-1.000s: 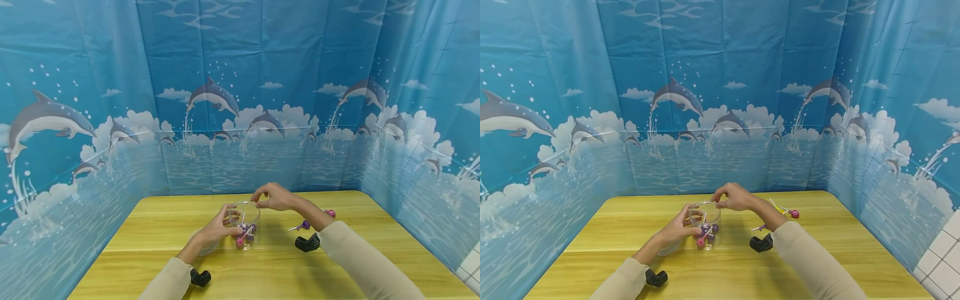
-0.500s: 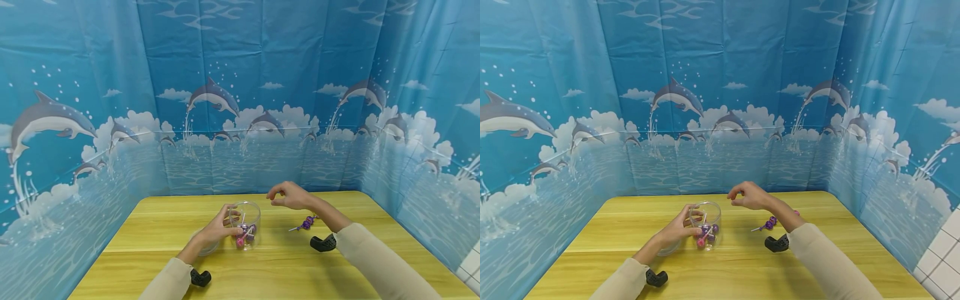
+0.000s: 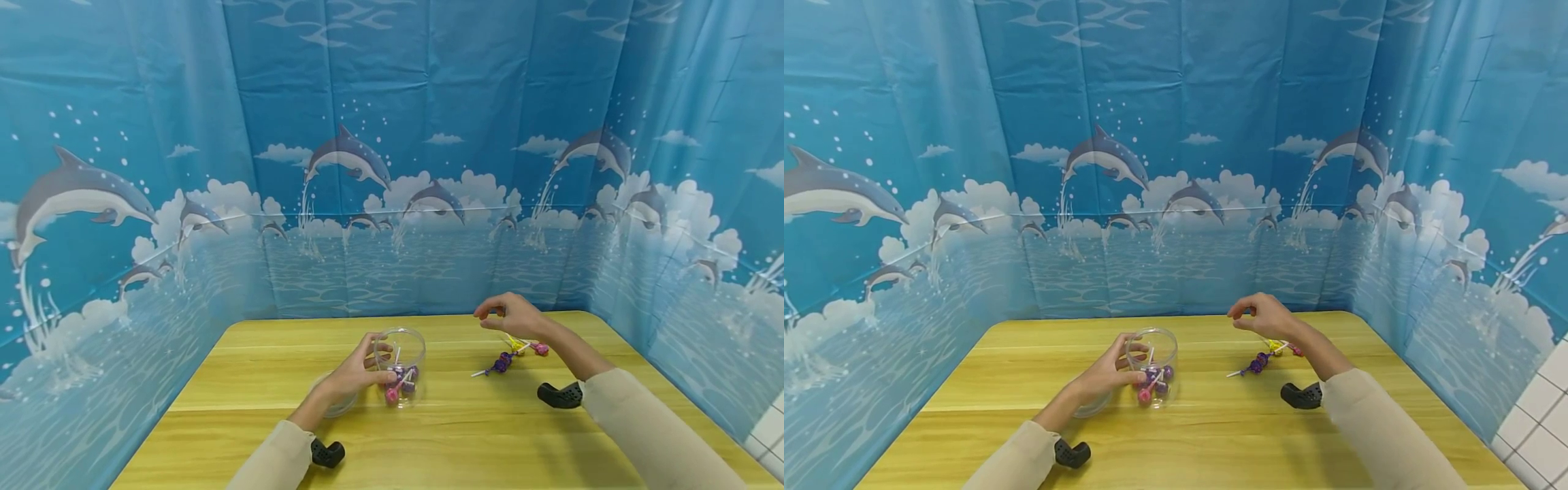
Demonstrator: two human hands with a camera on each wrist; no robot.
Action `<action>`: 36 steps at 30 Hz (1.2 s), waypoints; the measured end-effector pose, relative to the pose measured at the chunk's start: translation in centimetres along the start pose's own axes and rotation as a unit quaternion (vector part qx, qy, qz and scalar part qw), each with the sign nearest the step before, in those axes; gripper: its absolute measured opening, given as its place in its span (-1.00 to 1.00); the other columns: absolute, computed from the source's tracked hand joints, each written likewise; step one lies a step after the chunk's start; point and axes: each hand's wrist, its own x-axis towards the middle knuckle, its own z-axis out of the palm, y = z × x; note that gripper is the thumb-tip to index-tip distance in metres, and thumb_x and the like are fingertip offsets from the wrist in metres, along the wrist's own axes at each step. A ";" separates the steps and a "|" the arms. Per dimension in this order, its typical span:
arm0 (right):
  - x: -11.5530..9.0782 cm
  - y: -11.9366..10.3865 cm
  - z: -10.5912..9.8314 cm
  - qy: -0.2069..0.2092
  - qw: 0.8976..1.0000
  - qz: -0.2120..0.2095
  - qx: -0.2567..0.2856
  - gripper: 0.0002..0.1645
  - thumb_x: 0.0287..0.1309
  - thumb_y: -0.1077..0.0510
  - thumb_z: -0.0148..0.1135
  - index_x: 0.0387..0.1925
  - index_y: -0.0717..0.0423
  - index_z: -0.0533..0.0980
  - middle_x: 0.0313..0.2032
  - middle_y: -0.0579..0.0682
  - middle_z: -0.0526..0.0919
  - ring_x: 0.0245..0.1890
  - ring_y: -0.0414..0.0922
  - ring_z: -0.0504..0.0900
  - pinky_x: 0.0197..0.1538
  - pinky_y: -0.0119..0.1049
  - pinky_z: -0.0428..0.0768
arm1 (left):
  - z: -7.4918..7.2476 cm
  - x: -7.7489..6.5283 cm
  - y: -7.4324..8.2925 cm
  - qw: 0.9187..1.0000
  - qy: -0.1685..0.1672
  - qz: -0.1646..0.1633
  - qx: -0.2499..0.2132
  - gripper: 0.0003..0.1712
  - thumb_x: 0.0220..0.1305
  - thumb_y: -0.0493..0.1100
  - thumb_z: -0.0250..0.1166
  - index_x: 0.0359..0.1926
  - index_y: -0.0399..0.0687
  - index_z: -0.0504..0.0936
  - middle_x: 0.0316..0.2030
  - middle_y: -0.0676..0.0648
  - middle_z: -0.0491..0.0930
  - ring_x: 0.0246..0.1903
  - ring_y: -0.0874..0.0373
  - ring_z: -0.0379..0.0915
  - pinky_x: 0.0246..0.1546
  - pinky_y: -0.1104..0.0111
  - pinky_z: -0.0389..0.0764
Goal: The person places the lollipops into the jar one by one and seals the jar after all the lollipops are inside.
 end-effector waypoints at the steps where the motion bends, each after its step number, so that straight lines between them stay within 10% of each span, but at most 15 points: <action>1: -0.3 0.5 -0.1 0.003 1.000 0.005 0.000 -0.81 0.38 0.18 0.34 -0.03 0.09 0.72 -0.11 -0.02 0.72 -0.25 -0.07 0.50 -0.19 -0.09 0.46 | 0.0 0.0 0.0 1.000 0.000 0.001 0.001 -0.16 0.43 -0.16 0.37 0.54 0.11 0.10 0.40 -0.26 0.26 0.42 -0.21 0.24 0.31 -0.07 0.39; 36: -4.7 10.5 0.0 0.088 0.982 0.165 0.029 -0.61 0.52 0.14 0.17 0.17 0.34 0.59 0.10 0.36 0.58 -0.08 0.17 0.55 -0.21 -0.06 0.56 | -0.2 0.3 -0.2 1.000 -0.004 0.002 0.004 -0.17 0.45 -0.17 0.35 0.56 0.13 0.09 0.40 -0.27 0.25 0.43 -0.22 0.22 0.33 -0.03 0.38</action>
